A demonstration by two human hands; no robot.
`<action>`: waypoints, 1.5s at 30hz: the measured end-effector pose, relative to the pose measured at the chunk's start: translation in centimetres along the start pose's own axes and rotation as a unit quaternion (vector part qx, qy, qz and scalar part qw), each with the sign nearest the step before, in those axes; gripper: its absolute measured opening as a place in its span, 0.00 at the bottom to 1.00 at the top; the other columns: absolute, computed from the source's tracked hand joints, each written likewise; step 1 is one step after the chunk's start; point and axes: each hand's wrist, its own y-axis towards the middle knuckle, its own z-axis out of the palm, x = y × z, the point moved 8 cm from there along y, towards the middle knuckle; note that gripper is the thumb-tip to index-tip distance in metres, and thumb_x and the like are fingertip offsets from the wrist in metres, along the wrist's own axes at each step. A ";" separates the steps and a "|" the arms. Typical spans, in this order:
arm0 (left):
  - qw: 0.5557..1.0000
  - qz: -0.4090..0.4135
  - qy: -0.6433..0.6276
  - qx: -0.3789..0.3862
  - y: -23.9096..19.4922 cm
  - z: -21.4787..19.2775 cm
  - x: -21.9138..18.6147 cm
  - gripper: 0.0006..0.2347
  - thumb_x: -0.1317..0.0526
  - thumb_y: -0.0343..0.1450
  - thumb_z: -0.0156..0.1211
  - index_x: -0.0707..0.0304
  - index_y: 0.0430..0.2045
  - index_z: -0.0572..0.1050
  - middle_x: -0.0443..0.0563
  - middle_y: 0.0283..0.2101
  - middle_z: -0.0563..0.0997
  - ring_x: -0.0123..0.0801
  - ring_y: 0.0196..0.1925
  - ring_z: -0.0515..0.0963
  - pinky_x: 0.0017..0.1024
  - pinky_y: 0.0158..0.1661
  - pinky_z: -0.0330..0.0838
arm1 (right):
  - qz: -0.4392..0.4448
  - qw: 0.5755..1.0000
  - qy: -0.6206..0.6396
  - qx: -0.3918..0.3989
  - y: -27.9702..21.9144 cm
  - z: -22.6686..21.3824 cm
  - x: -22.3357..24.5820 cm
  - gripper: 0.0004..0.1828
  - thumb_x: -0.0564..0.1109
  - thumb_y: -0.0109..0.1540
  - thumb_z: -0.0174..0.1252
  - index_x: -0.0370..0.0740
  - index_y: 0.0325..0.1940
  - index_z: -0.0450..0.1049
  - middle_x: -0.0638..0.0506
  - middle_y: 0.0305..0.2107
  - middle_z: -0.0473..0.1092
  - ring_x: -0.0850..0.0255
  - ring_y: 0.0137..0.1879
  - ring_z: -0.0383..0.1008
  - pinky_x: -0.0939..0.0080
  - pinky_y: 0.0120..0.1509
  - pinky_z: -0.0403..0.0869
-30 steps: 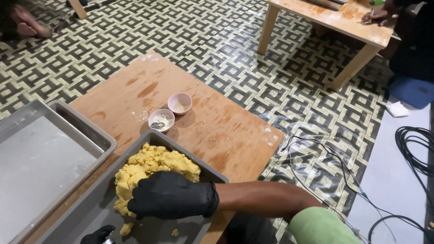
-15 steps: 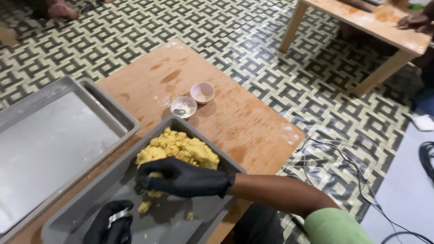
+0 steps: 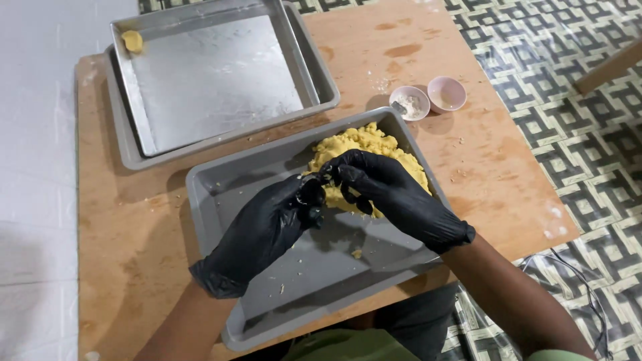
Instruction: The person uses a small metal ring mold to cut and shape small portions of yellow dough into round discs. They press the dough into the mold, remove the excess, and place the shaped pieces onto a separate tray.
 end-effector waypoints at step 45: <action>0.793 0.277 0.533 0.102 -0.9 1.7 -4.6 0.22 0.68 0.75 0.47 0.67 0.67 0.63 0.54 0.65 0.74 0.37 0.62 0.79 0.31 0.59 0.77 | -0.098 0.700 -0.702 -0.086 4.1 -23.3 4.0 0.27 0.32 0.65 0.39 0.45 0.57 0.80 0.39 0.43 0.68 0.43 0.50 0.70 0.44 0.46 0.69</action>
